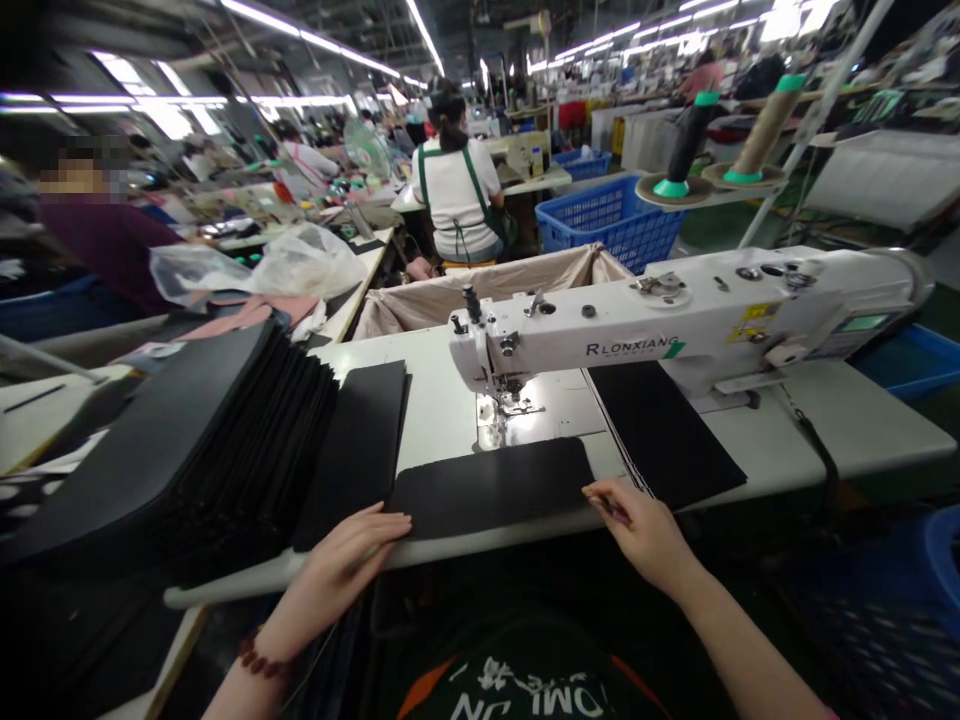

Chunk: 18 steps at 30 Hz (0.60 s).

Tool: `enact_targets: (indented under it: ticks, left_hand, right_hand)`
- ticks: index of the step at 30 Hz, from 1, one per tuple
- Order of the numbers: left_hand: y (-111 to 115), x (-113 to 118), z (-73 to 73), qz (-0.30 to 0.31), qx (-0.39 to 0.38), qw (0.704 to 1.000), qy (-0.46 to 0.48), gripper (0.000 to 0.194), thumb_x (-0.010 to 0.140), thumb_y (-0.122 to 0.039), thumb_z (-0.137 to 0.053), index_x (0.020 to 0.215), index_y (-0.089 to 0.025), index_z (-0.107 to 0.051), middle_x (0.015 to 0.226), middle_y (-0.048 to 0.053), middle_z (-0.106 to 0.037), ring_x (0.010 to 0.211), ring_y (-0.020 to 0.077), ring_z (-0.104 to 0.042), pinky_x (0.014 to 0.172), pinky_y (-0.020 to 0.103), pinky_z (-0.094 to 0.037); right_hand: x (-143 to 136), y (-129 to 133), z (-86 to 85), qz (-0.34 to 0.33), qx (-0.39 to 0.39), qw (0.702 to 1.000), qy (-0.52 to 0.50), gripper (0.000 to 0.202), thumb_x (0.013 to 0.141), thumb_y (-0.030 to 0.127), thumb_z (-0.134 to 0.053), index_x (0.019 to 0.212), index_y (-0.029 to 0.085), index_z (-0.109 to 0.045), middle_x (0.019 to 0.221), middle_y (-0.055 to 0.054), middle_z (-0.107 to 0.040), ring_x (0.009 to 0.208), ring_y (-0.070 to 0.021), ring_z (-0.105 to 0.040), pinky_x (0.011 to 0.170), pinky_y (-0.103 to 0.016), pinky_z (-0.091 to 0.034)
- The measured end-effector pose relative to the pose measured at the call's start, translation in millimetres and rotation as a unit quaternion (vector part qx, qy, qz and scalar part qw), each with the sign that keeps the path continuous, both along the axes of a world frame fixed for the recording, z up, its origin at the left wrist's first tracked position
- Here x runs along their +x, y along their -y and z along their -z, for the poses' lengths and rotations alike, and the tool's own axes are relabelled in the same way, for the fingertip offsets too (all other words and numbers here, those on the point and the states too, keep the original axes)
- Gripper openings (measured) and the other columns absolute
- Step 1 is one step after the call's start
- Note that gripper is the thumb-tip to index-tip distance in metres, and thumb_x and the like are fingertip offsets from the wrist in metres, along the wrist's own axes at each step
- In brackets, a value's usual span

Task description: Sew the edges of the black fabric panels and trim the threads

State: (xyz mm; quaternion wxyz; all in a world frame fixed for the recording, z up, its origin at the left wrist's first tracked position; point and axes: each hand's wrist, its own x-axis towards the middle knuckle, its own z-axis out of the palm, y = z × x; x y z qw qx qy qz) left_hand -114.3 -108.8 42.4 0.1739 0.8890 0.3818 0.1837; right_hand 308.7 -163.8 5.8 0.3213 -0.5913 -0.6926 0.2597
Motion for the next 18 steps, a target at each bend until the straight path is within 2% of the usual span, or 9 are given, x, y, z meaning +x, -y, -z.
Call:
enact_targets:
  ticks: [2, 4, 7, 11, 18]
  left_hand:
    - [1.9, -4.1, -18.9, -0.087, -0.050, 0.992, 0.071, 0.018, 0.092, -0.024, -0.055, 0.107, -0.025, -0.066, 0.107, 0.004, -0.069, 0.105, 0.0202, -0.062, 0.097, 0.037, -0.047]
    - [4.8, -3.2, -36.0, -0.170, -0.106, 0.972, 0.126, 0.014, 0.091, -0.031, -0.057, 0.099, -0.022, -0.065, 0.095, 0.003, -0.068, 0.092, 0.0194, -0.063, 0.081, 0.030, -0.051]
    - [9.8, 3.4, -54.3, -0.246, -0.171, 0.938, 0.174, 0.019, 0.091, -0.038, -0.056, 0.094, -0.020, -0.062, 0.080, 0.001, -0.060, 0.073, 0.0157, -0.056, 0.061, 0.023, -0.044]
    - [15.2, 11.3, -64.6, -0.265, -0.200, 0.918, 0.217, 0.021, 0.092, -0.040, -0.054, 0.093, -0.020, -0.060, 0.075, -0.001, -0.052, 0.068, 0.0142, -0.048, 0.058, 0.021, -0.038]
    - [19.9, 21.6, -67.3, -0.272, -0.209, 0.909, 0.236, 0.021, 0.094, -0.040, -0.049, 0.091, -0.021, -0.059, 0.080, 0.000, -0.054, 0.075, 0.0155, -0.049, 0.064, 0.021, -0.038]
  right_hand:
    - [0.8, 0.8, -17.5, 0.051, 0.003, 0.998, -0.043, 0.018, 0.095, 0.036, -0.049, 0.102, 0.024, -0.061, 0.096, -0.001, -0.066, 0.089, -0.0176, -0.062, 0.079, -0.026, -0.048]
    - [-0.5, 2.2, -35.8, 0.086, 0.004, 0.994, -0.065, 0.019, 0.094, 0.039, -0.050, 0.096, 0.023, -0.060, 0.087, 0.000, -0.064, 0.079, -0.0162, -0.060, 0.070, -0.024, -0.047]
    - [-3.2, 5.3, -58.2, 0.100, -0.020, 0.991, -0.090, 0.023, 0.093, 0.043, -0.051, 0.092, 0.022, -0.060, 0.079, 0.001, -0.059, 0.066, -0.0134, -0.054, 0.058, -0.021, -0.043]
    - [-2.9, 8.0, -71.4, 0.093, -0.057, 0.986, -0.123, 0.027, 0.092, 0.046, -0.051, 0.089, 0.022, -0.061, 0.072, 0.002, -0.055, 0.062, -0.0125, -0.049, 0.053, -0.021, -0.040]
    - [2.5, 10.1, -71.4, 0.093, -0.104, 0.975, -0.176, 0.030, 0.090, 0.050, -0.052, 0.092, 0.022, -0.063, 0.068, 0.002, -0.052, 0.058, -0.0127, -0.046, 0.049, -0.021, -0.039]
